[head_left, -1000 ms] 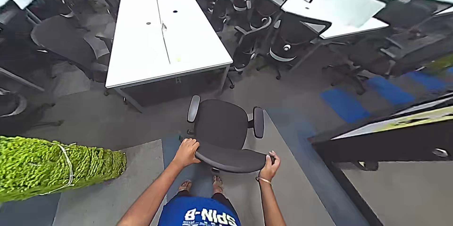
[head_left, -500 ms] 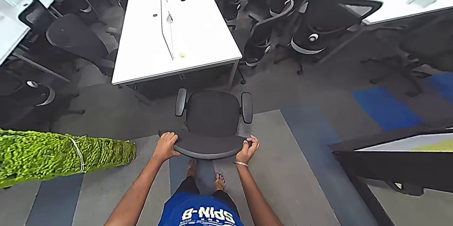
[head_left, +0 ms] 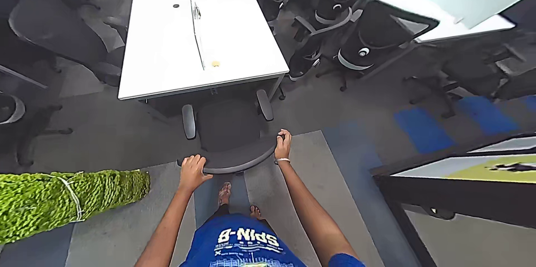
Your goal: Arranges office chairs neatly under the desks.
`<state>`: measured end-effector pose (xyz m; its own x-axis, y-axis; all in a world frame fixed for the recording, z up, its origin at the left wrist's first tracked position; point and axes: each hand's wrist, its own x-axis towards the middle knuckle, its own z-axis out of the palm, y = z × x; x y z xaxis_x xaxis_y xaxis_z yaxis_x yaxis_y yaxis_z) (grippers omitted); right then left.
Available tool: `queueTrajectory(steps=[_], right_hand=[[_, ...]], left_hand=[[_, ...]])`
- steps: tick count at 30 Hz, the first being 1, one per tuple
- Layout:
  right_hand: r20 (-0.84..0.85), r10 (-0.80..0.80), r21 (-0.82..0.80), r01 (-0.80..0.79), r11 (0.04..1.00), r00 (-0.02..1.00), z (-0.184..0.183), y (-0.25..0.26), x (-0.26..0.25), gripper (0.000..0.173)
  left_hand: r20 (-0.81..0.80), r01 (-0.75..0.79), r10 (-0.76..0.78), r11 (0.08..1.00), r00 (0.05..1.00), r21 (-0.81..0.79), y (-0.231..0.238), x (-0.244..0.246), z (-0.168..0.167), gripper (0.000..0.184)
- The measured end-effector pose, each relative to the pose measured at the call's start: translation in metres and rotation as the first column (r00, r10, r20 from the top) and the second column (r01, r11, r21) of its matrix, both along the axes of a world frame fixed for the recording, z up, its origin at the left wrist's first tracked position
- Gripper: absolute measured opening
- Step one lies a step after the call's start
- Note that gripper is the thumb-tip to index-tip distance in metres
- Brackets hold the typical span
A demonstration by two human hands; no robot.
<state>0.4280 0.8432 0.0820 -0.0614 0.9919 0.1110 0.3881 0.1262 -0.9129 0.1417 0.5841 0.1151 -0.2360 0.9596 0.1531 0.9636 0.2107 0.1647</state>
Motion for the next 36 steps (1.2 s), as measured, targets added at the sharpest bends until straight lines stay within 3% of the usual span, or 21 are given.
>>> queueTrajectory(steps=[4, 7, 13, 15, 18, 21, 25, 27, 32, 34, 36], right_hand=[[0.198, 0.126, -0.059, -0.116, 0.991, 0.972, 0.013, 0.025, -0.047, 0.029], [0.322, 0.185, -0.107, -0.158, 0.982, 0.928, 0.021, 0.027, -0.076, 0.030], [0.366, 0.232, -0.126, -0.200, 0.972, 0.901, 0.018, -0.003, -0.115, 0.031], [0.371, 0.248, -0.144, -0.209, 0.967, 0.895, 0.021, 0.003, -0.117, 0.032], [0.327, 0.363, -0.236, -0.297, 0.925, 0.872, 0.026, 0.011, -0.101, 0.040], [0.194, 0.506, -0.336, -0.428, 0.839, 0.840, 0.024, 0.020, -0.057, 0.056], [0.055, 0.532, -0.496, -0.439, 0.749, 0.845, 0.008, 0.042, 0.058, 0.054], [0.022, 0.478, -0.600, -0.371, 0.709, 0.878, -0.009, 0.051, 0.134, 0.047], [0.089, 0.195, -0.692, -0.080, 0.717, 0.977, -0.042, 0.051, 0.317, 0.036], [0.090, 0.015, -0.706, 0.053, 0.706, 0.996, -0.037, 0.054, 0.374, 0.033], [0.068, -0.136, -0.701, 0.145, 0.698, 0.988, -0.042, 0.057, 0.417, 0.031]], left_hand=[[-0.028, -0.038, 0.039, 0.999, 0.999, 0.024, 0.005, -0.037, 0.000, 0.061], [-0.008, -0.079, 0.079, 0.996, 0.997, -0.050, 0.005, -0.067, 0.003, 0.059], [0.023, -0.105, 0.114, 0.963, 0.993, -0.249, 0.004, -0.145, 0.013, 0.063], [0.003, -0.114, 0.118, 0.968, 0.993, -0.224, 0.005, -0.142, 0.012, 0.061], [-0.013, -0.129, 0.129, 0.990, 0.992, -0.050, -0.003, -0.130, 0.005, 0.059], [0.031, -0.245, 0.247, 0.968, 0.969, -0.044, -0.005, -0.105, 0.009, 0.062], [0.109, -0.436, 0.505, 0.820, 0.856, -0.372, 0.048, -0.016, 0.039, 0.102], [0.171, -0.375, 0.477, 0.828, 0.862, -0.417, 0.103, 0.052, 0.047, 0.108], [0.347, -0.090, 0.186, 0.957, 0.919, -0.276, 0.262, 0.218, 0.044, 0.095], [0.557, 0.109, 0.080, 0.948, 0.826, -0.298, 0.317, 0.260, 0.051, 0.094], [0.667, 0.265, -0.004, 0.919, 0.745, -0.290, 0.359, 0.290, 0.053, 0.088]])
